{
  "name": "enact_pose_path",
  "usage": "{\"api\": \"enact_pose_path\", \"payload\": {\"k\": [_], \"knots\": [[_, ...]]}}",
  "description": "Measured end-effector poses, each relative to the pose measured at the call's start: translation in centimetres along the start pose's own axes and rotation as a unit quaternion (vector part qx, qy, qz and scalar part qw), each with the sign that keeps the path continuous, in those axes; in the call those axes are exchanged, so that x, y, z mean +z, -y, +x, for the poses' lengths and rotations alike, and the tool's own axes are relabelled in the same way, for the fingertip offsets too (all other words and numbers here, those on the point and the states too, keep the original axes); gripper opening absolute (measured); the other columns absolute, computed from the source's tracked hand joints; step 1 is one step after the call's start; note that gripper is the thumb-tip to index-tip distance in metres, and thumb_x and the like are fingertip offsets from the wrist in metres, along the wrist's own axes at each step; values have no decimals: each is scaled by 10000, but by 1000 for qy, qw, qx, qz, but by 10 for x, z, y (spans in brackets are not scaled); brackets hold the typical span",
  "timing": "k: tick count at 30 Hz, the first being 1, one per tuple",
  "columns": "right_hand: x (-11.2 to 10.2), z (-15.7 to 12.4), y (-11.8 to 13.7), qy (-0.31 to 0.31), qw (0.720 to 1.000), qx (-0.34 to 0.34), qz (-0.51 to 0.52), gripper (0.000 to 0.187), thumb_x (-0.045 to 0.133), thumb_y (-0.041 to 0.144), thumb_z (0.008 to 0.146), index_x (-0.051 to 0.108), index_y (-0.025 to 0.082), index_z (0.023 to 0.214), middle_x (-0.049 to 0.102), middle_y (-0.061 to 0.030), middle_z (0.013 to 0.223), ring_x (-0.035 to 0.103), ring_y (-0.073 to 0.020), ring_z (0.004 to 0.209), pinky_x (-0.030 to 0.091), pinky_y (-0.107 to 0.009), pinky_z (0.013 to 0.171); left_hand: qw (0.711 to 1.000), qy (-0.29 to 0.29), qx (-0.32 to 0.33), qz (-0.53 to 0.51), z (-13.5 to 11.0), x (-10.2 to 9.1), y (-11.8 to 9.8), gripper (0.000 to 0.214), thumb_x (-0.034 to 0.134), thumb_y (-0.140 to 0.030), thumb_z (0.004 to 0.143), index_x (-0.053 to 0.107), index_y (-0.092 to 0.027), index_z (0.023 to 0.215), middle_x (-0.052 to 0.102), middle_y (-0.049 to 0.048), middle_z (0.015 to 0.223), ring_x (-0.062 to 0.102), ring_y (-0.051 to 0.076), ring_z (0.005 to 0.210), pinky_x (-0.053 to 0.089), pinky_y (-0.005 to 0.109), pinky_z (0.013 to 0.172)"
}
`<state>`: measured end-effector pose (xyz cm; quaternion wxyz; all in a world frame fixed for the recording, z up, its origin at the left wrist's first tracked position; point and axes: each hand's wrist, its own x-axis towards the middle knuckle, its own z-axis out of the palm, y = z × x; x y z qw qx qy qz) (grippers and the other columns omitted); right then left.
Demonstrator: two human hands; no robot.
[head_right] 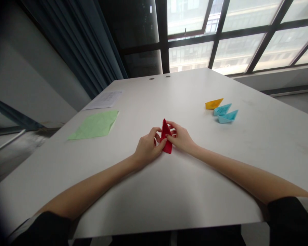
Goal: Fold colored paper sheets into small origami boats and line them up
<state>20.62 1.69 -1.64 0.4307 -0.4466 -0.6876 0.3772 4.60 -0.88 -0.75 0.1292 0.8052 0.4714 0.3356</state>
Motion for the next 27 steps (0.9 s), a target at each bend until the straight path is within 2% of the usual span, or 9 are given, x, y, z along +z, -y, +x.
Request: {"api": "enact_pose_path", "payload": {"k": [2,5,9,14,17,23,27], "knots": [[0,-2,3,-1,1000,-15,-24,497,548,119,680,484,220,1162,642,-50,1002,633,-168,831,538,-309,710,1000,-6,-11,-24,1,0,2,293,494,-279,814,420,-218,1091,577,-22,702,532,114,534,373,215,525],[-2,-2,3,-17,998,-35,-49,395,539,127,700,503,224,1082,665,-38,940,640,-164,818,539,-290,669,998,-8,-23,-61,4,0,6,305,487,-205,790,423,-219,1088,560,-31,699,534,101,527,379,198,515],[-7,2,-2,-46,997,-23,-54,256,542,140,710,530,207,957,675,-34,879,643,-157,775,536,-292,667,991,-16,-57,-124,8,0,12,273,498,-169,766,463,-209,1034,566,-31,719,546,80,513,405,186,519],[-11,6,-7,-50,999,10,-18,207,563,183,711,559,191,918,656,-44,949,634,-130,641,523,-280,602,967,-43,-123,-221,12,3,21,222,500,-195,781,512,-188,1003,600,28,956,568,59,521,453,188,526],[-11,5,-5,-49,999,15,-10,215,571,187,708,563,187,923,654,-37,943,629,-126,630,513,-274,597,949,-52,-151,-270,14,6,24,214,515,-213,781,535,-167,989,602,60,1050,585,65,551,483,201,551],[-15,7,-10,-51,998,-13,-22,201,559,185,725,577,184,925,648,-37,951,631,-135,677,512,-293,662,915,-36,-161,-369,16,10,30,209,523,-204,773,612,-146,953,647,61,983,637,130,720,520,246,662],[-23,11,-23,15,999,-20,-21,208,568,228,745,593,181,946,660,-46,940,643,-162,734,515,-314,702,894,-25,-201,-399,18,13,36,198,570,-172,711,665,-129,880,680,62,897,641,156,760,516,275,713]]}}
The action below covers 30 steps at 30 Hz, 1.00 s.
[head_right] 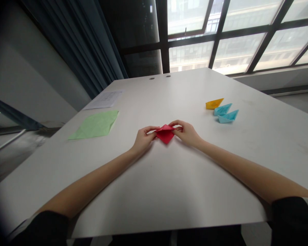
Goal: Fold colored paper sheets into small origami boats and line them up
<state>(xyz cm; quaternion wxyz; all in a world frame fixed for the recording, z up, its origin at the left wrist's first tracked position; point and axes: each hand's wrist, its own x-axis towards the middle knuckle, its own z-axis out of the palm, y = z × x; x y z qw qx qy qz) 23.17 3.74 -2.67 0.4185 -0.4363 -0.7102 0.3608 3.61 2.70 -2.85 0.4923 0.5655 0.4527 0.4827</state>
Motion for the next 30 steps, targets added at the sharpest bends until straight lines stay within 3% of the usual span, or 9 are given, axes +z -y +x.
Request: {"api": "enact_pose_path", "payload": {"k": [5,10,16,19,22,30], "knots": [[-9,1,-10,64,996,-48,-36,253,576,296,769,623,187,992,638,-76,1008,636,-182,833,530,-315,725,999,0,-29,-34,3,-1,4,207,570,-134,667,670,-117,848,677,88,972,632,188,878,502,319,792],[-15,0,-10,65,962,-185,-192,243,525,267,813,646,200,1013,612,-91,968,605,-176,837,509,-328,764,988,75,66,114,0,-5,3,266,482,-76,721,656,-134,914,658,89,1042,607,183,964,465,338,881],[-19,-5,-8,138,921,-243,-270,280,508,233,827,583,195,1093,636,-83,931,579,-192,883,483,-331,780,879,138,257,376,-7,-13,0,324,428,-33,758,643,-161,964,631,74,1079,556,175,1018,430,344,931],[-21,-6,-6,175,901,-266,-295,241,496,275,847,601,185,1045,643,-87,931,575,-193,869,474,-334,776,830,165,299,441,-8,-16,1,309,447,-60,767,636,-163,988,643,71,1046,556,188,990,451,349,893],[-22,-7,-5,185,890,-281,-308,242,486,310,859,622,190,1019,641,-91,968,573,-196,894,467,-343,805,803,181,310,475,-10,-16,0,290,471,-91,764,636,-156,994,653,70,1042,562,208,981,447,371,888],[-12,-7,0,155,910,-261,-283,199,472,233,847,628,198,965,661,-75,923,581,-194,887,466,-351,813,838,148,262,456,-16,-8,-4,214,491,-273,822,640,-167,932,665,81,970,572,207,932,441,353,868]]}}
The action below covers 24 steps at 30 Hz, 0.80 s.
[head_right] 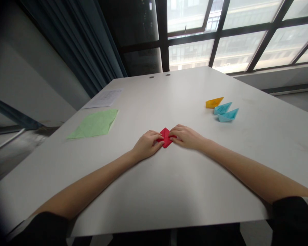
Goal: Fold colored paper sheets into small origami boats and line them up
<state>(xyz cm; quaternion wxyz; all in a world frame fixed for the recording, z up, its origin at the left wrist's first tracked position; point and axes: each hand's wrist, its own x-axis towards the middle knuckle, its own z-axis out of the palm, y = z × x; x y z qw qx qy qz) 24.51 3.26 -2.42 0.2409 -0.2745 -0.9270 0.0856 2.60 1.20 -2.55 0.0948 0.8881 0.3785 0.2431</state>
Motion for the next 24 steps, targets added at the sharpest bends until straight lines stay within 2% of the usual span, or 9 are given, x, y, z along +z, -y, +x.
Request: {"api": "enact_pose_path", "payload": {"k": [3,5,8,12,16,24], "knots": [[2,2,4,-2,1000,5,8,221,478,203,826,617,193,998,666,-76,913,584,-199,896,464,-358,817,1000,10,-8,9,1,3,0,310,510,-298,806,587,-156,1070,628,100,1089,549,223,1018,410,363,916],[2,3,5,3,1000,17,8,228,482,202,820,618,191,1002,667,-78,903,586,-201,898,462,-357,820,999,31,-15,25,1,6,0,424,487,-319,816,513,-127,1192,550,132,1233,486,240,1141,356,383,981],[3,3,4,6,999,39,19,203,502,215,813,629,192,970,671,-74,882,588,-197,887,459,-343,819,993,91,-46,59,2,9,-1,523,374,-361,867,375,-105,1323,370,158,1396,321,266,1295,257,452,1041],[4,3,3,2,999,34,41,179,526,264,818,639,197,938,664,-64,912,577,-186,892,446,-334,838,982,155,-80,69,3,8,-4,627,234,-481,893,230,-107,1397,203,144,1470,179,278,1355,169,516,1056],[6,2,3,-14,999,45,22,185,543,308,813,662,193,895,633,-83,892,563,-195,877,447,-346,819,980,160,-93,65,3,7,-5,715,209,-580,865,204,-115,1408,172,132,1479,141,282,1363,126,511,1069],[5,1,-7,-7,999,40,-7,180,495,272,847,659,206,882,656,-63,869,563,-194,852,431,-354,812,979,167,-94,73,4,7,-4,722,301,-582,838,211,-150,1409,180,117,1481,147,289,1361,115,510,1072]]}}
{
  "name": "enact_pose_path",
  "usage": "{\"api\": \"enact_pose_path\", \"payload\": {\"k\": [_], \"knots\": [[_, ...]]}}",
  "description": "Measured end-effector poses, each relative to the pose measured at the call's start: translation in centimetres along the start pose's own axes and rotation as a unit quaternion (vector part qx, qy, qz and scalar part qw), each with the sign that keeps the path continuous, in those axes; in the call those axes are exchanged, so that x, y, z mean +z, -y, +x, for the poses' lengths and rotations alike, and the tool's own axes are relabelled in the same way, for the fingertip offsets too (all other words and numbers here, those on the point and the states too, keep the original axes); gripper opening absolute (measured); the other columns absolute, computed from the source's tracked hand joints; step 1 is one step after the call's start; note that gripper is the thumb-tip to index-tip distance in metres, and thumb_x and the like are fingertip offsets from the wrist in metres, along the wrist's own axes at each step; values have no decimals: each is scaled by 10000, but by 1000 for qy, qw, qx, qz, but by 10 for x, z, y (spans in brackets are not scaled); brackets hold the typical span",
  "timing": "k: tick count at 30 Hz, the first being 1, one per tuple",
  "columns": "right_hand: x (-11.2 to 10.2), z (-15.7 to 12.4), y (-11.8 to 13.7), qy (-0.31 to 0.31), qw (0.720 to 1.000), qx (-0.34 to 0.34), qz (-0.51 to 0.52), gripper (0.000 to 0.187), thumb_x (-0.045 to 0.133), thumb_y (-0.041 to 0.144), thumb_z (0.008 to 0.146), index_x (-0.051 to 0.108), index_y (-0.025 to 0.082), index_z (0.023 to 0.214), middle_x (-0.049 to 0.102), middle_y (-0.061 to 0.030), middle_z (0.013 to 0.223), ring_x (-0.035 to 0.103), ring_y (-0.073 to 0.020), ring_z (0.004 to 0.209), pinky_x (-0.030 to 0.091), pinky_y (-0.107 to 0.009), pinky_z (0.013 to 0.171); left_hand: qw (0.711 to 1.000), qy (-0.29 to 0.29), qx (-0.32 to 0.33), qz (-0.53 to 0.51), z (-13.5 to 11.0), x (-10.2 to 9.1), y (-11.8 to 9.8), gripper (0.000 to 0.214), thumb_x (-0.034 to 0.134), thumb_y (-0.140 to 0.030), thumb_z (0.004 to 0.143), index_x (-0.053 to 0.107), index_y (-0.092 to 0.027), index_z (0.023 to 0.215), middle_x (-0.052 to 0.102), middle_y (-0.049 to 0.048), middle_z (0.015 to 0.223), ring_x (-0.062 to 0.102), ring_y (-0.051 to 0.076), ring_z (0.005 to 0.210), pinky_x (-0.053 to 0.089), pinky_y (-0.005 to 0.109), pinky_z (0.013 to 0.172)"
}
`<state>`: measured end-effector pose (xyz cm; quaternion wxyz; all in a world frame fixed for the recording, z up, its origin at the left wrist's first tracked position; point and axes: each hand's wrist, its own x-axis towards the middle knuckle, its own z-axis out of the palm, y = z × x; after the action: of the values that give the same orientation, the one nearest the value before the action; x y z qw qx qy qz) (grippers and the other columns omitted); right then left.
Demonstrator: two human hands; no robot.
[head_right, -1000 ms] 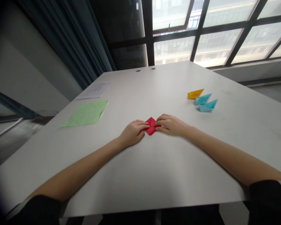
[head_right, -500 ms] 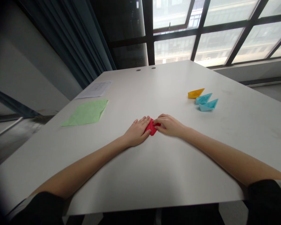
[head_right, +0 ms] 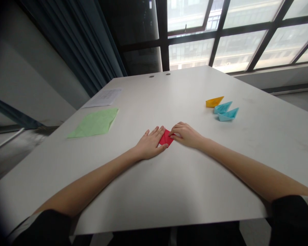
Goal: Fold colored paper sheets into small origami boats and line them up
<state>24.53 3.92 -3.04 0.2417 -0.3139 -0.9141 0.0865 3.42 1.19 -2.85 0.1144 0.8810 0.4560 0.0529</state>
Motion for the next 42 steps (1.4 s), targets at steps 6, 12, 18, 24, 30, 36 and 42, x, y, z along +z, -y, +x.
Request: {"api": "enact_pose_path", "payload": {"k": [6,12,18,24,30,36,42], "knots": [[-1,-3,-12,-7,1000,3,6,173,495,251,842,651,208,904,667,-56,881,576,-191,855,432,-361,824,1000,-5,6,2,-1,0,0,721,305,-579,838,209,-149,1408,190,124,1478,153,286,1360,108,508,1073],[1,-5,-4,12,999,-43,20,261,437,150,843,654,216,973,655,-64,960,566,-185,912,455,-347,841,1000,-4,9,-11,0,0,2,724,268,-586,848,192,-138,1411,191,132,1476,153,291,1360,113,532,1066],[0,-8,-1,-1,1000,-22,13,310,434,106,817,647,221,1012,666,-66,977,588,-189,922,477,-360,842,995,-90,4,-36,-3,0,4,551,302,-406,897,259,-149,1383,296,130,1442,233,251,1340,207,478,1062],[-1,-8,-1,-5,1000,-13,-3,310,423,102,828,647,221,1005,677,-62,968,600,-194,908,483,-369,833,984,-166,63,2,-7,-2,6,336,439,-262,842,573,-150,1130,550,115,1229,469,242,1142,360,412,971],[-5,-12,1,14,1000,-23,-11,316,425,113,823,630,207,1045,676,-70,987,614,-187,911,495,-340,817,981,-140,134,-20,-8,-5,12,304,431,-226,853,614,-132,1077,626,100,1094,524,214,990,418,368,903],[-8,-16,1,7,999,-42,-26,249,493,241,835,627,207,1042,685,-67,977,634,-193,870,481,-351,832,973,-158,153,-70,-5,-4,21,229,465,-232,857,638,-167,992,653,69,1029,551,180,924,434,331,874],[-4,-17,-2,2,996,-66,-55,235,453,269,880,632,210,1021,674,-64,999,617,-180,884,468,-340,838,972,-160,166,-54,-3,-3,25,209,458,-259,875,636,-167,933,658,77,955,556,181,915,450,324,837]]}}
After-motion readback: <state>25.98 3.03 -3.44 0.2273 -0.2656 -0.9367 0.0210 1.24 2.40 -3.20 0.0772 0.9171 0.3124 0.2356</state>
